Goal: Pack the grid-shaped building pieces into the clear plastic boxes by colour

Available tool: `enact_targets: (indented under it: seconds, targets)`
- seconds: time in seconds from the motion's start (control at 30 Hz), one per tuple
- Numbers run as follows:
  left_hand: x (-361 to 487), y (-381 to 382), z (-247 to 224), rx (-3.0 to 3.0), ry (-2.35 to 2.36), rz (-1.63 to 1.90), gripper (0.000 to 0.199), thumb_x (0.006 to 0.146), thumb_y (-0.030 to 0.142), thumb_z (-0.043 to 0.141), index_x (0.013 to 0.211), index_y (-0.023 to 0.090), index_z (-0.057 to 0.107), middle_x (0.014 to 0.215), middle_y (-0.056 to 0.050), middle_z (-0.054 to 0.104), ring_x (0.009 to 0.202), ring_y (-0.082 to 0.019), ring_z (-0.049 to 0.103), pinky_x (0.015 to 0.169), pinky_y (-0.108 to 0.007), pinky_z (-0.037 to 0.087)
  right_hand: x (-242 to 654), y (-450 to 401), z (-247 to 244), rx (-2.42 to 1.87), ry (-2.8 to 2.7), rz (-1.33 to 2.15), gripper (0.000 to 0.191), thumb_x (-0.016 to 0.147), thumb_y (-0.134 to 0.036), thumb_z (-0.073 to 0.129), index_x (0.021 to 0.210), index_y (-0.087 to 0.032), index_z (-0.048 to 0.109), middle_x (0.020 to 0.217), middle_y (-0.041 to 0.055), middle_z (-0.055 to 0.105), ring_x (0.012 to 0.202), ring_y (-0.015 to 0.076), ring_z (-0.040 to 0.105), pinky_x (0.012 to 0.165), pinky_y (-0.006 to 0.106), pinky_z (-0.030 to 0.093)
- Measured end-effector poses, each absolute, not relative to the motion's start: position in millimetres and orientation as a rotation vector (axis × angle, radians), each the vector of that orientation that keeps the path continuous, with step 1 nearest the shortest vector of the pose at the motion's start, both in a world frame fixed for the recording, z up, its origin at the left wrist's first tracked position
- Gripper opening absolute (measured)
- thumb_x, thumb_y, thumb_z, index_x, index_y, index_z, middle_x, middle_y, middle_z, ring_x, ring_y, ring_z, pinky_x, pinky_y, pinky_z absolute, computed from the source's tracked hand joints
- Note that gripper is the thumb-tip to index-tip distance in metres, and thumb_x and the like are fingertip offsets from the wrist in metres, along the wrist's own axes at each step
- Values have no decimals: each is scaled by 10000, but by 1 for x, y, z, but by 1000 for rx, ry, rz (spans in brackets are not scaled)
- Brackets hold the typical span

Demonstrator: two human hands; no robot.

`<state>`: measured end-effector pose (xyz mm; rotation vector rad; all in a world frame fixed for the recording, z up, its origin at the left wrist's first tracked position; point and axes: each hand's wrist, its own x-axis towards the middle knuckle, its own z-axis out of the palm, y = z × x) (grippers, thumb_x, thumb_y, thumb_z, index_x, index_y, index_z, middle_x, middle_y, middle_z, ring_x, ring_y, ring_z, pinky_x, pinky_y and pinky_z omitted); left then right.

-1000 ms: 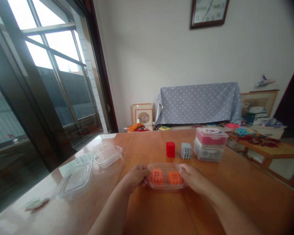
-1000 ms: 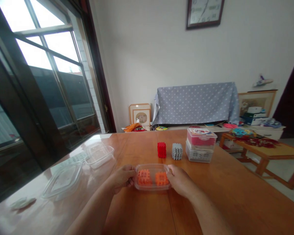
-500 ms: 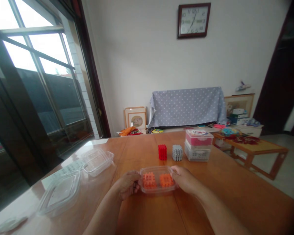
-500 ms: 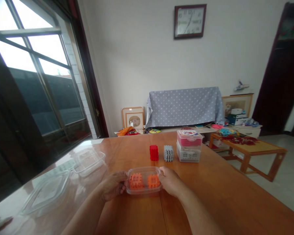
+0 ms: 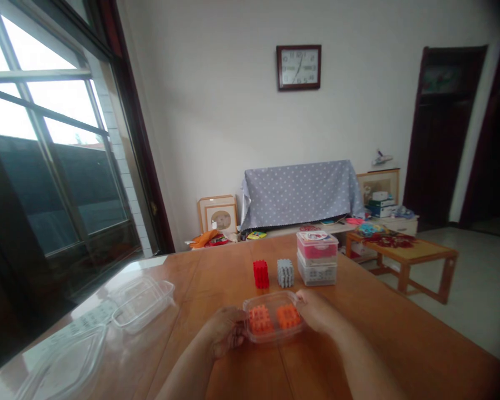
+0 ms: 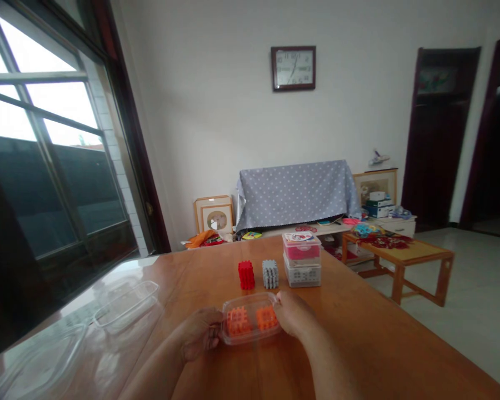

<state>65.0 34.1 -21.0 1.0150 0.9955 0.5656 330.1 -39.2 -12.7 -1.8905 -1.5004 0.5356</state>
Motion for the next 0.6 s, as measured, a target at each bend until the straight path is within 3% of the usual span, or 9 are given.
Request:
enact_targets:
  seconds: [0.17,0.27,0.33,0.4,0.53,0.6]
  targets:
    - [98,41,-22,1032,1019,570,92,756,197,649,752,108,627,576,-44,647,445,-96,566,392,-153,341,350,-43,-4,-2042,-1423,424,326,903,-458,537,798,-203,712,829,115,749,787,254,686,699,336,432]
    - [120,42,-24,1025,1004,571,84,776,181,625,732,109,621,553,-36,633,424,-89,551,393,-153,345,349,-45,9,-2077,-1369,244,343,901,-460,539,1045,-194,700,1097,176,722,1026,330,649,813,402,433]
    - [133,42,-26,1017,977,560,82,774,178,641,729,112,620,566,-40,642,436,-90,563,410,-156,370,339,-47,17,-1978,-1383,28,381,927,-425,509,1184,-185,655,1169,172,700,1082,314,626,870,391,427]
    - [147,42,-27,1011,941,545,78,770,176,656,736,114,624,591,-46,655,458,-93,580,431,-160,393,324,-50,24,-1814,-1417,-81,332,952,-382,476,1156,-193,659,1128,134,712,1055,270,628,882,343,421]
    - [175,43,-29,1007,876,525,55,773,168,651,764,117,631,624,-37,658,493,-85,587,464,-155,408,299,-53,29,-1681,-1442,-62,251,963,-353,473,937,-224,687,874,57,720,846,213,640,744,285,403]
    - [189,45,-31,1010,843,515,59,763,167,657,783,118,632,634,-29,654,525,-92,595,496,-160,429,295,-54,30,-1618,-1423,-38,263,974,-348,460,886,-228,676,838,39,712,812,199,633,719,272,395]
